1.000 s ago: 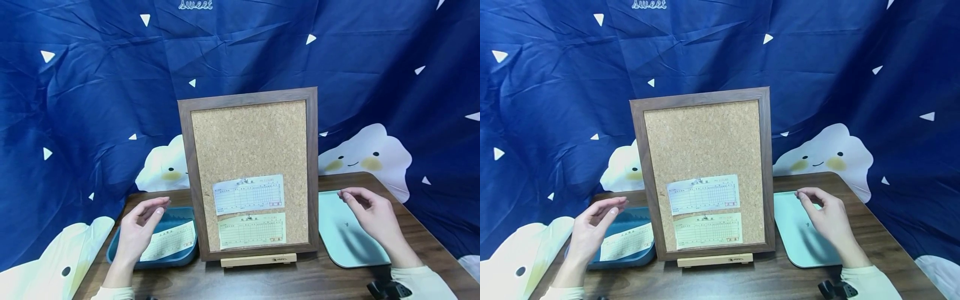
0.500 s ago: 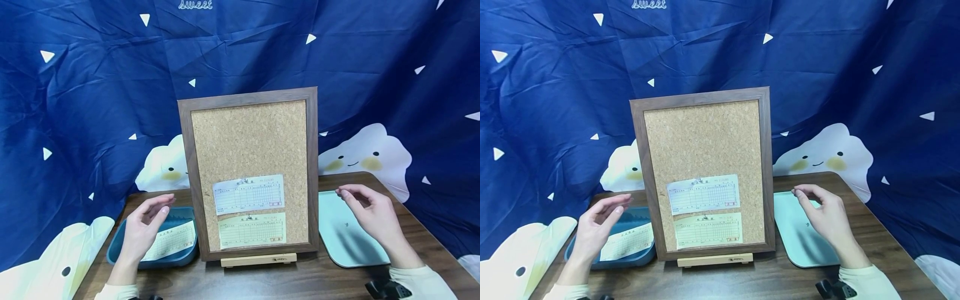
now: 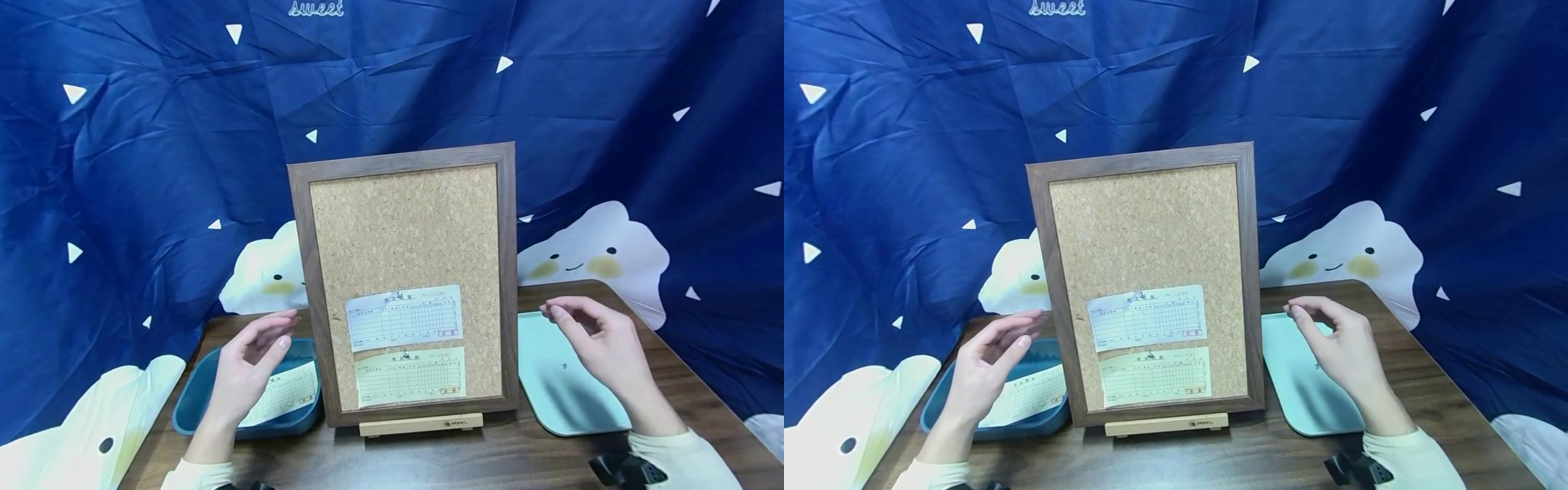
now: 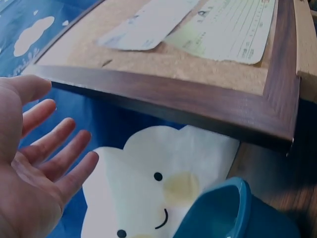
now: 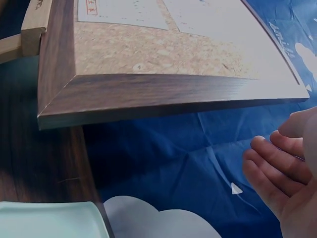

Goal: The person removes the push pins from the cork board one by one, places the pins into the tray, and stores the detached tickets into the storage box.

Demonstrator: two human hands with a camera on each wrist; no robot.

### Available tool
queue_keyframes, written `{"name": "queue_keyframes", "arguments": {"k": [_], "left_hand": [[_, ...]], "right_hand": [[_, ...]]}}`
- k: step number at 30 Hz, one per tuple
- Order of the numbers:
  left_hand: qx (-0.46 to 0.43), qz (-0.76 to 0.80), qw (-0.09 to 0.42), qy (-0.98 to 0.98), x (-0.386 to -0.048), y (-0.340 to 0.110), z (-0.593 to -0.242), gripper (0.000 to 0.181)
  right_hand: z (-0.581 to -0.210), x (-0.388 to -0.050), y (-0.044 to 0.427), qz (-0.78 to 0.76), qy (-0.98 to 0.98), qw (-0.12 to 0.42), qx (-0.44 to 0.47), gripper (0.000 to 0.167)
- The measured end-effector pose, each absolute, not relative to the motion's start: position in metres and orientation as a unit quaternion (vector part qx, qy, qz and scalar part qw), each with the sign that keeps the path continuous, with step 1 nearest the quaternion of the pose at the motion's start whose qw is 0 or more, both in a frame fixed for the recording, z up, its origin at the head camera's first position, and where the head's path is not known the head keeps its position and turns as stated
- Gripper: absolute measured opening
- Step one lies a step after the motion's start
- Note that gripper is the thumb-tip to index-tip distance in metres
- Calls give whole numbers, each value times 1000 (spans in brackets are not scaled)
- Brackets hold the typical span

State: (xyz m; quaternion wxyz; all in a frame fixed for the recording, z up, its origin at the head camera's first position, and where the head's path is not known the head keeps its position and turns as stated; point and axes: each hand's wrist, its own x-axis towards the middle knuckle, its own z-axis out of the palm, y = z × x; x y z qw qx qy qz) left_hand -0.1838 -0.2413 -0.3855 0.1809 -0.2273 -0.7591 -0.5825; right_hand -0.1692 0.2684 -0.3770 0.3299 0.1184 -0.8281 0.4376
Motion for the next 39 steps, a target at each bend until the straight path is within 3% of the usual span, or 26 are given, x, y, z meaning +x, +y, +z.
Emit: {"name": "queue_keyframes", "arguments": {"k": [13, 39], "left_hand": [[-277, -607, 202, -717, -187, -226, -389, 32], [-252, -570, 209, -753, -195, -207, -376, 32]], "right_hand": [[-372, -168, 258, 452, -820, 329, 123, 13], [-355, -175, 225, 457, -808, 323, 183, 20]]}}
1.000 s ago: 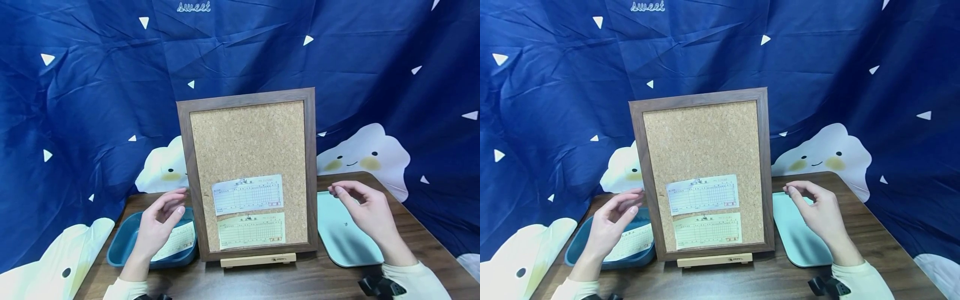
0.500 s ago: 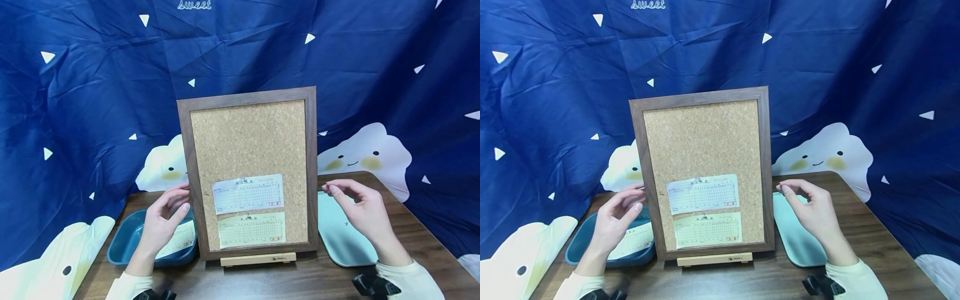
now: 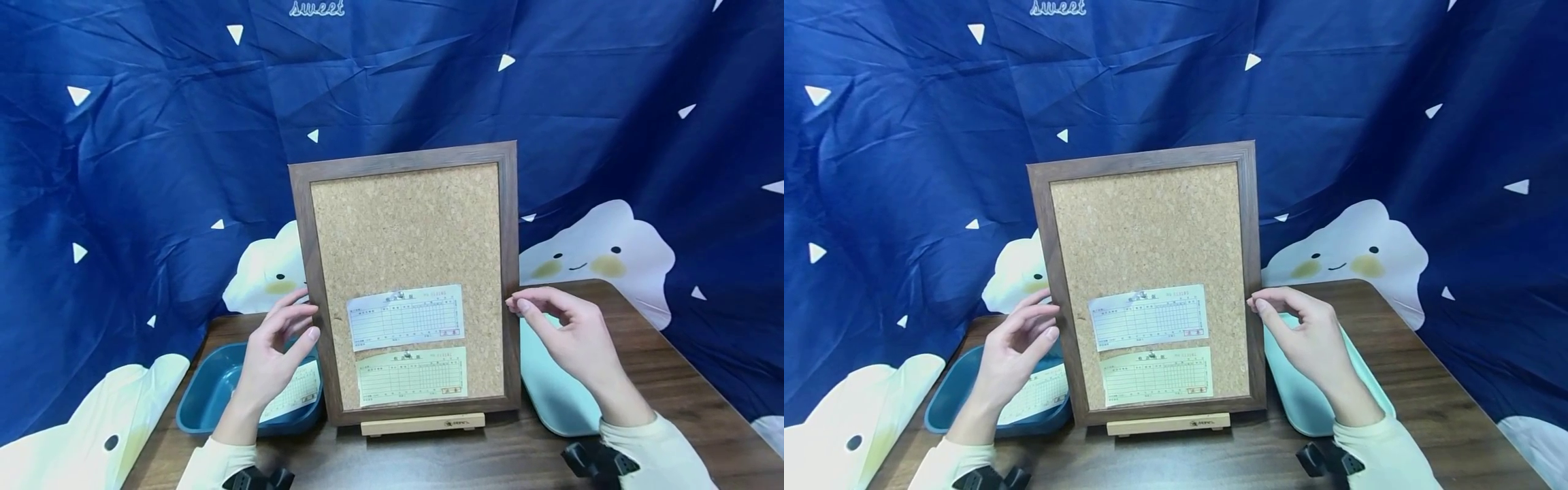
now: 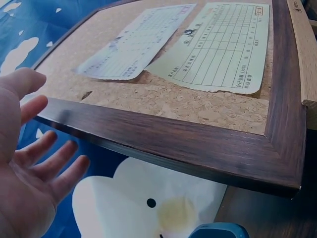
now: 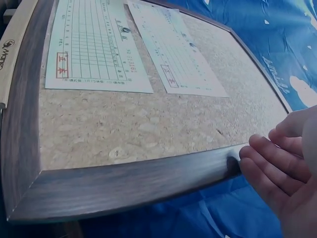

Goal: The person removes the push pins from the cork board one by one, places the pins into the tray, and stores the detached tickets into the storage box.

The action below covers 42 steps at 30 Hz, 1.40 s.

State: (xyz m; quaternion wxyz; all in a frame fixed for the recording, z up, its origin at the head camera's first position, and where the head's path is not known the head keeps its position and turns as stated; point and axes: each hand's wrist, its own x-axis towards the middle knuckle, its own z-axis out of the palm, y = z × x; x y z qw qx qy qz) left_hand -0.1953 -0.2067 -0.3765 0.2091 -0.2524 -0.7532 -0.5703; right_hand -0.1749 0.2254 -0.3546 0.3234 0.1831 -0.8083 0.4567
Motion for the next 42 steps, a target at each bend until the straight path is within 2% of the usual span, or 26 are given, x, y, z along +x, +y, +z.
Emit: {"name": "queue_keyframes", "arguments": {"k": [18, 42], "left_hand": [[-179, -515, 164, -822, -196, -194, -372, 28], [-186, -497, 153, -834, -201, -177, -368, 22]], "right_hand": [[-348, -184, 200, 445, -809, 314, 222, 24], [-341, -192, 166, 430, -814, 300, 249, 19]]}}
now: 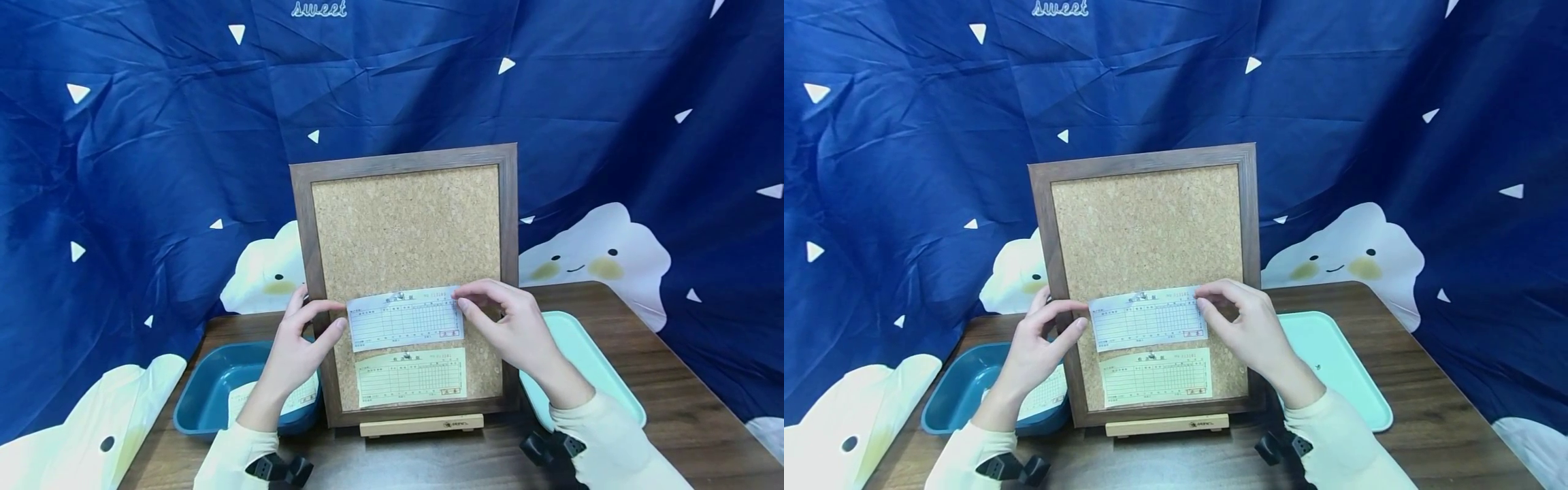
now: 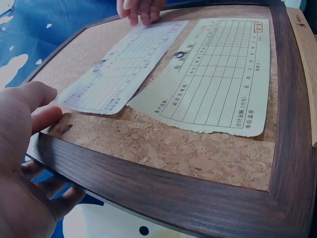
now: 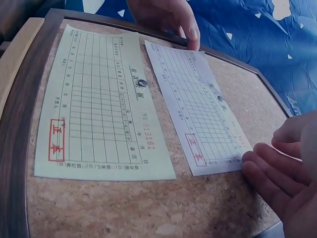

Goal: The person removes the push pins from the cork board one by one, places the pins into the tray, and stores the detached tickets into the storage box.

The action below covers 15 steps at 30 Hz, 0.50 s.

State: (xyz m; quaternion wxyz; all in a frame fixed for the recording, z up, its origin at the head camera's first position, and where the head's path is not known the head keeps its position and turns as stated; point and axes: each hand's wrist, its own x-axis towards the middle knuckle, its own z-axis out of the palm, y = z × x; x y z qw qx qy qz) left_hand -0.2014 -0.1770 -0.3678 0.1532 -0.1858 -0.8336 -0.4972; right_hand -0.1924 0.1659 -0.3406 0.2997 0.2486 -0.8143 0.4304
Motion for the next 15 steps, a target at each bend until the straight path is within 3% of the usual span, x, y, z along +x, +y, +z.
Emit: {"name": "queue_keyframes", "arguments": {"k": [15], "left_hand": [[-177, -522, 136, -823, -203, -167, -363, 18]], "right_hand": [[-343, -195, 152, 419, -822, 294, 249, 18]]}}
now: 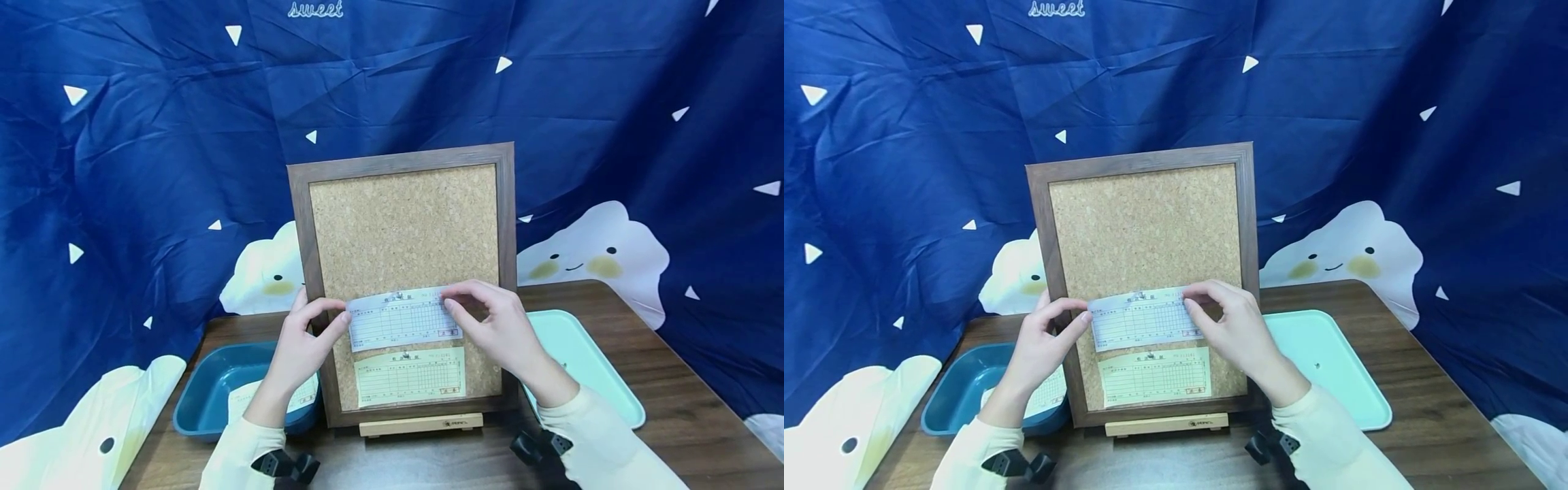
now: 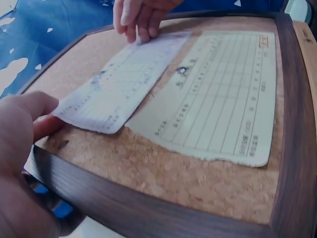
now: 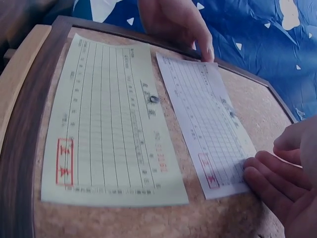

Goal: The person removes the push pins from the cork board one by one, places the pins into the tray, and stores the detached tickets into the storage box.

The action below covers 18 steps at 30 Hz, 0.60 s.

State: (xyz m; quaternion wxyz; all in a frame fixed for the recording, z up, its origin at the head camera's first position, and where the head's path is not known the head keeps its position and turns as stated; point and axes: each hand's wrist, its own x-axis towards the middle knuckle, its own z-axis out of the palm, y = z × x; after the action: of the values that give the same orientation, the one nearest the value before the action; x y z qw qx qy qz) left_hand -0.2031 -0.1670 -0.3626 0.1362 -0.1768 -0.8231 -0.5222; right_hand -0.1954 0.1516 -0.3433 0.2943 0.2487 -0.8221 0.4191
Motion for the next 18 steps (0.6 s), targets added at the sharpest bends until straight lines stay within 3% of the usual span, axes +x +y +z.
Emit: {"name": "queue_keyframes", "arguments": {"k": [18], "left_hand": [[-150, -542, 156, -812, -209, -154, -363, 14]], "right_hand": [[-343, -200, 124, 438, -818, 280, 247, 12]]}}
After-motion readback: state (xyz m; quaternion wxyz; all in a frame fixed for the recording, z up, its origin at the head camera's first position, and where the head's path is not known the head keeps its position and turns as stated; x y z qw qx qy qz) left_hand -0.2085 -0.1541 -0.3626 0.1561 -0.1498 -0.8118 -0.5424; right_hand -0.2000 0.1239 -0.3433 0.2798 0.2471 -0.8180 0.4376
